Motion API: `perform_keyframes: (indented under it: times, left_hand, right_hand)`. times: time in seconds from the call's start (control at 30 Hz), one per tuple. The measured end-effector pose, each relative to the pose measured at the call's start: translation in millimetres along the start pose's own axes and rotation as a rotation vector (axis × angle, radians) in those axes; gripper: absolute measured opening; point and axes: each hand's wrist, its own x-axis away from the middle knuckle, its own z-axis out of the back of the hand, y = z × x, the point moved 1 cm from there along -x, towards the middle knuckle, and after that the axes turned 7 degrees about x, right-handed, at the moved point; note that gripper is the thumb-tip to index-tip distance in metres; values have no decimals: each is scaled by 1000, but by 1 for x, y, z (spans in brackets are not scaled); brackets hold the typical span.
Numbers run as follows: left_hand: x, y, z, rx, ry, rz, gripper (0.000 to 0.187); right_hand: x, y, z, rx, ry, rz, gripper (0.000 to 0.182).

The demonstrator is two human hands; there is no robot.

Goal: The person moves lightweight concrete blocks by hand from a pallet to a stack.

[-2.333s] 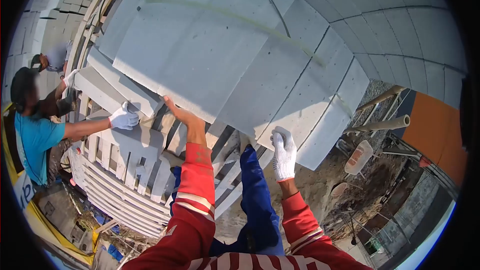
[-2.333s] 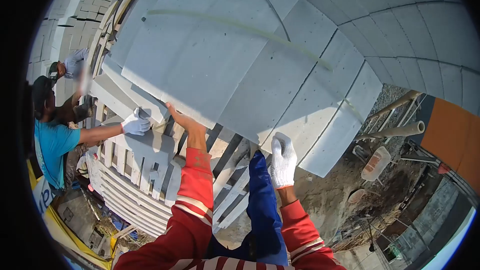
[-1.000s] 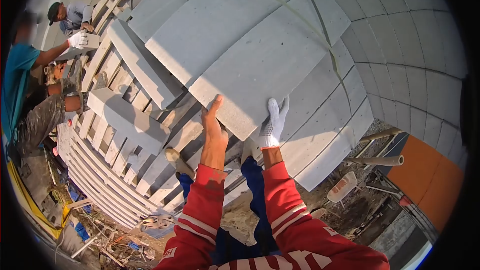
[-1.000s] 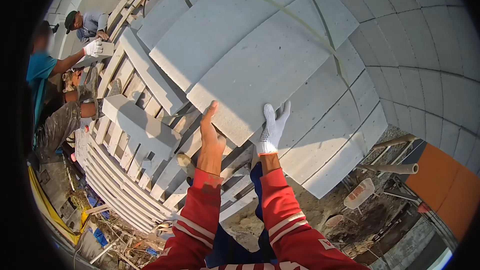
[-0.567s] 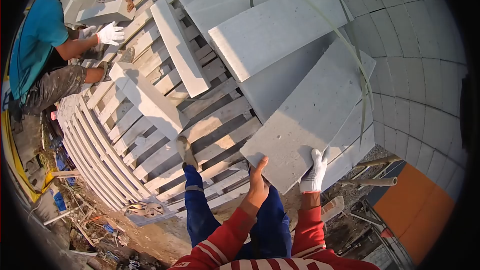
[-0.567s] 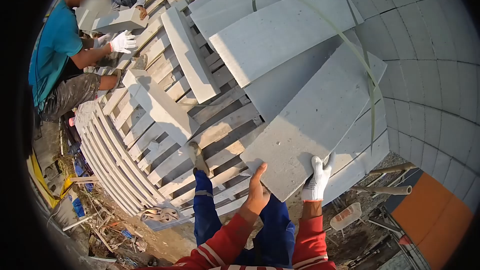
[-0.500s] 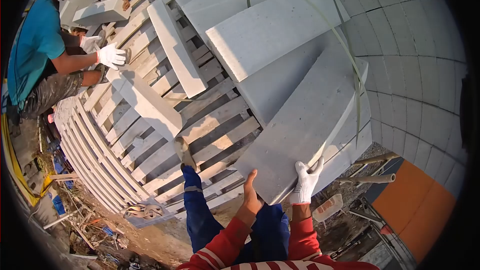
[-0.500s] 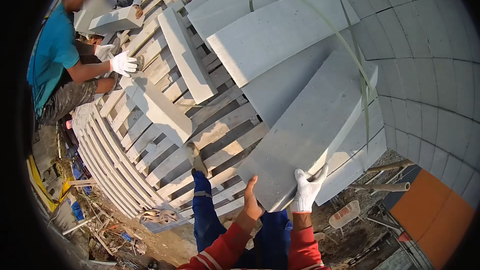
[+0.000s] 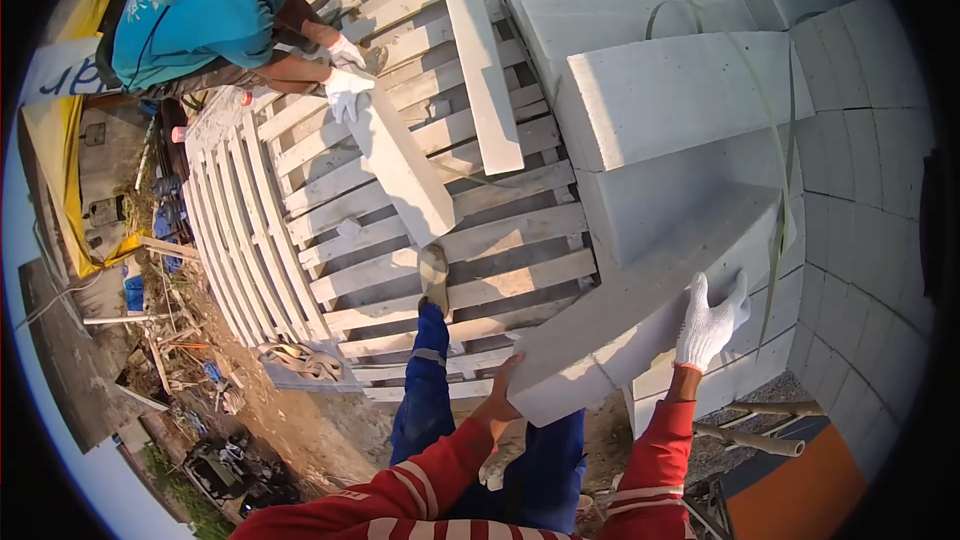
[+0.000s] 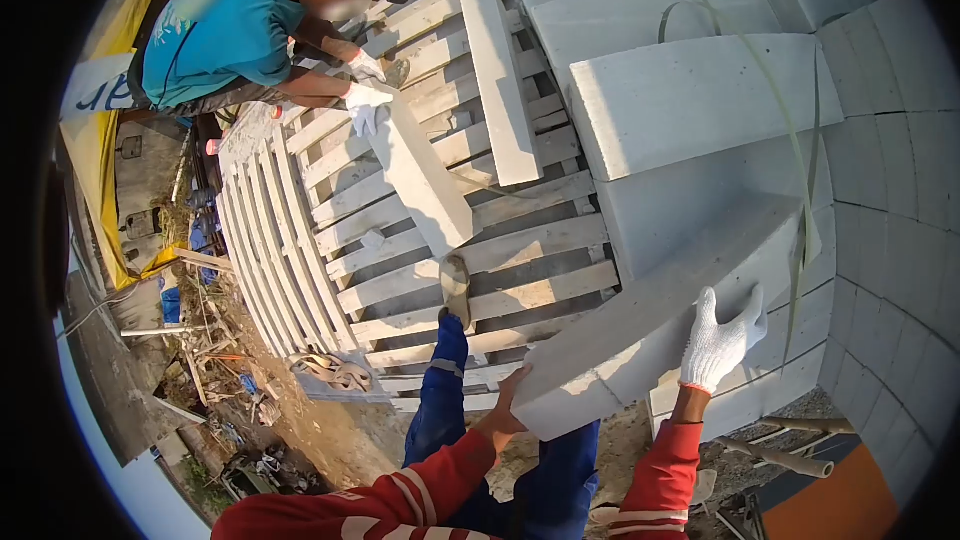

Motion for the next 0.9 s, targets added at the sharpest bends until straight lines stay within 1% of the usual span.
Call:
perform_keyframes:
  times: [0.03, 0.07, 0.1, 0.13, 0.17, 0.2, 0.23, 0.27, 0.3, 0.33, 0.37, 0.4, 0.43, 0.47, 0.53, 0.57, 0.63, 0.67, 0.73, 0.77, 0.8, 0.83, 0.87, 0.9]
  left_hand:
    - [9, 1, -23, 67, 111, -2, 60]
    - [8, 1, -22, 83, 106, -21, 60]
    - [5, 0, -19, 112, 97, 42, 61]
    - [3, 1, -18, 139, 85, 105, 62]
    - [4, 2, -20, 153, 83, 93, 62]
    - [7, 4, -23, 152, 109, 134, 63]
    - [9, 4, -22, 147, 138, 179, 64]
    - [8, 4, -17, 148, 143, 176, 64]
    - [2, 4, -10, 153, 122, 184, 64]
    - [0, 2, -5, 159, 101, 194, 64]
    - [0, 1, -6, 157, 104, 194, 64]
    - [-1, 2, -8, 139, 120, 162, 65]
    - [0, 2, -10, 123, 137, 130, 65]
    - [0, 2, -10, 122, 140, 129, 65]
    - [-5, 2, -2, 195, 122, 185, 62]
    - [-8, 2, 1, 193, 121, 184, 62]
    - [-11, 1, 3, 211, 171, 188, 59]
    - [-14, 2, 1, 216, 160, 185, 59]
    - [-21, 8, 3, 104, 253, 80, 63]
    - [-31, 16, 17, 113, 239, 80, 63]
    - [-48, 24, 41, 64, 165, 25, 62]
    - [-56, 33, 59, 15, 97, -25, 61]
    - [-38, 47, 52, 24, 101, -9, 61]
    - [-6, 77, 35, -15, 105, -56, 59]
  right_hand:
    - [-33, -3, -2, 7, 52, -21, 76]
    - [-62, -9, 2, 156, 58, 4, 81]
    - [-88, -5, -2, 163, 101, 13, 84]
    - [-107, -11, 0, 151, 99, 30, 84]
    - [-124, -18, 9, 171, 45, 9, 86]
    - [-139, -20, 15, 195, -9, -17, 89]
    - [-154, -17, 16, 194, -17, -13, 89]
    - [-169, -12, 16, 126, -10, 53, 88]
    - [-186, -4, 15, 57, 0, 115, 87]
    - [-209, 10, 9, 58, -3, 111, 87]
    - [-235, 24, -1, -7, -220, 94, 84]
    - [-245, 23, -4, -75, -436, 77, 82]
    - [-252, 24, -6, -12, -468, 87, 79]
    - [-257, 25, -7, -12, -471, 85, 79]
    - [-257, 26, -5, -81, -573, 26, 79]
    - [-255, 25, -3, -83, -573, 25, 79]
    - [-250, 19, 1, -7, -494, 22, 78]
    - [-251, 21, 2, -10, -487, 33, 78]
    - [-253, 40, 3, 19, -442, 29, 77]
    - [-244, 51, 8, -79, -421, -6, 76]
    - [-231, 66, 15, -172, -398, -44, 75]
    - [-213, 76, 28, -131, -369, -63, 73]
    - [-191, 91, 39, -87, -347, -86, 71]
    - [-165, 120, 37, -348, -356, -173, 65]
